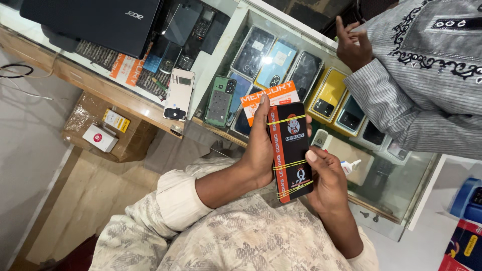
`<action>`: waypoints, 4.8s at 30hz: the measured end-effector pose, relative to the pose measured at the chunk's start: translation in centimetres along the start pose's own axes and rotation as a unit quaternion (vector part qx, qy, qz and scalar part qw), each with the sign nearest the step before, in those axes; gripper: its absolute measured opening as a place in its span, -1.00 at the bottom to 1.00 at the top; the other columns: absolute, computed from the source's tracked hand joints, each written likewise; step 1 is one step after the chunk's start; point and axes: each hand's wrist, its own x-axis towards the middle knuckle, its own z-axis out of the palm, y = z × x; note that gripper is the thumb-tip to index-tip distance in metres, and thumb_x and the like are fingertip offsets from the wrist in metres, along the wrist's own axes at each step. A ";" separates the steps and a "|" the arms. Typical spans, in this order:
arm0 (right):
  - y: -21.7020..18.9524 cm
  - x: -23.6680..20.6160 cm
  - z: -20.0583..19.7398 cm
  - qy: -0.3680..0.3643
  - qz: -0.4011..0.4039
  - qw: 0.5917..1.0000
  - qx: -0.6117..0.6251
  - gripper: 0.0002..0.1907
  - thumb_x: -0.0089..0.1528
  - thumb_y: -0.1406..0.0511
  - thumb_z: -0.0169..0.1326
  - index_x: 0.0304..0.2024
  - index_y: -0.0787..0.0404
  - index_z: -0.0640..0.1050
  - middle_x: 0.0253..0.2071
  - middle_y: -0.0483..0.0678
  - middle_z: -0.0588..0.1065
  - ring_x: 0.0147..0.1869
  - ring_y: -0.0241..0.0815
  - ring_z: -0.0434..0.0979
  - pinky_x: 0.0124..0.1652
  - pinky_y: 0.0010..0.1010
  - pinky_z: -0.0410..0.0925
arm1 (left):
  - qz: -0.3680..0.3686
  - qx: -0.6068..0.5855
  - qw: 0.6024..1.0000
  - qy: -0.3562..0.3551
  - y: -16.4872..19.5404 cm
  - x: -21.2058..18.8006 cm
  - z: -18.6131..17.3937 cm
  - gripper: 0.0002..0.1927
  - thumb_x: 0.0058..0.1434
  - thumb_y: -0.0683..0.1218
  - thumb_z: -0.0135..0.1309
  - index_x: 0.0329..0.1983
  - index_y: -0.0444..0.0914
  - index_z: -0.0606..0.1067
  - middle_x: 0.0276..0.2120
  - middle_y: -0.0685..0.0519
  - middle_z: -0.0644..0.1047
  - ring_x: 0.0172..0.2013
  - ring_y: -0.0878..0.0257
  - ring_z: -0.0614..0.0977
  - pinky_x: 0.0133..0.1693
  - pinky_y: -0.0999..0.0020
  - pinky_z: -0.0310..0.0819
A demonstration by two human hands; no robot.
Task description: The person applies adhesive to the back of a disassembled smartphone and presses it onto a cardboard backing. They then repeatedly pick up and place down a green phone case and other phone parts on the counter.
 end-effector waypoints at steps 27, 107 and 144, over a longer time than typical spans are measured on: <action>-0.4 -1.1 0.2 0.038 -0.034 0.999 0.010 -0.72 0.36 0.38 0.07 0.02 0.52 0.54 -0.21 0.10 0.62 -0.25 -0.26 0.65 -0.20 -0.48 0.51 | -0.015 -0.004 0.997 -0.081 0.8 -0.1 0.9 -0.13 0.49 0.48 -0.42 0.03 -0.38 0.50 -0.22 -0.06 0.58 -0.20 0.20 0.65 -0.07 0.27 0.60; -1.7 -3.1 1.8 0.035 -0.023 0.996 0.083 -0.48 0.35 0.42 0.05 0.29 0.66 0.31 0.15 0.22 0.49 0.15 -0.07 0.61 0.17 -0.23 0.47 | -0.091 -0.108 0.987 -0.079 -0.6 1.2 -2.1 -0.17 0.43 0.51 -0.34 0.17 -0.30 0.41 -0.15 -0.16 0.58 -0.06 -0.05 0.64 0.09 -0.13 0.54; -2.3 -5.8 4.3 0.054 -0.269 0.890 -0.364 -0.48 0.19 0.35 0.35 0.19 0.35 0.56 0.04 0.05 0.57 0.01 -0.31 0.57 -0.02 -0.55 0.45 | -0.033 -0.161 0.973 -0.159 0.5 0.9 -1.1 -0.20 0.50 0.43 -0.39 0.26 -0.34 0.38 -0.19 -0.13 0.55 -0.08 0.00 0.64 0.31 -0.09 0.39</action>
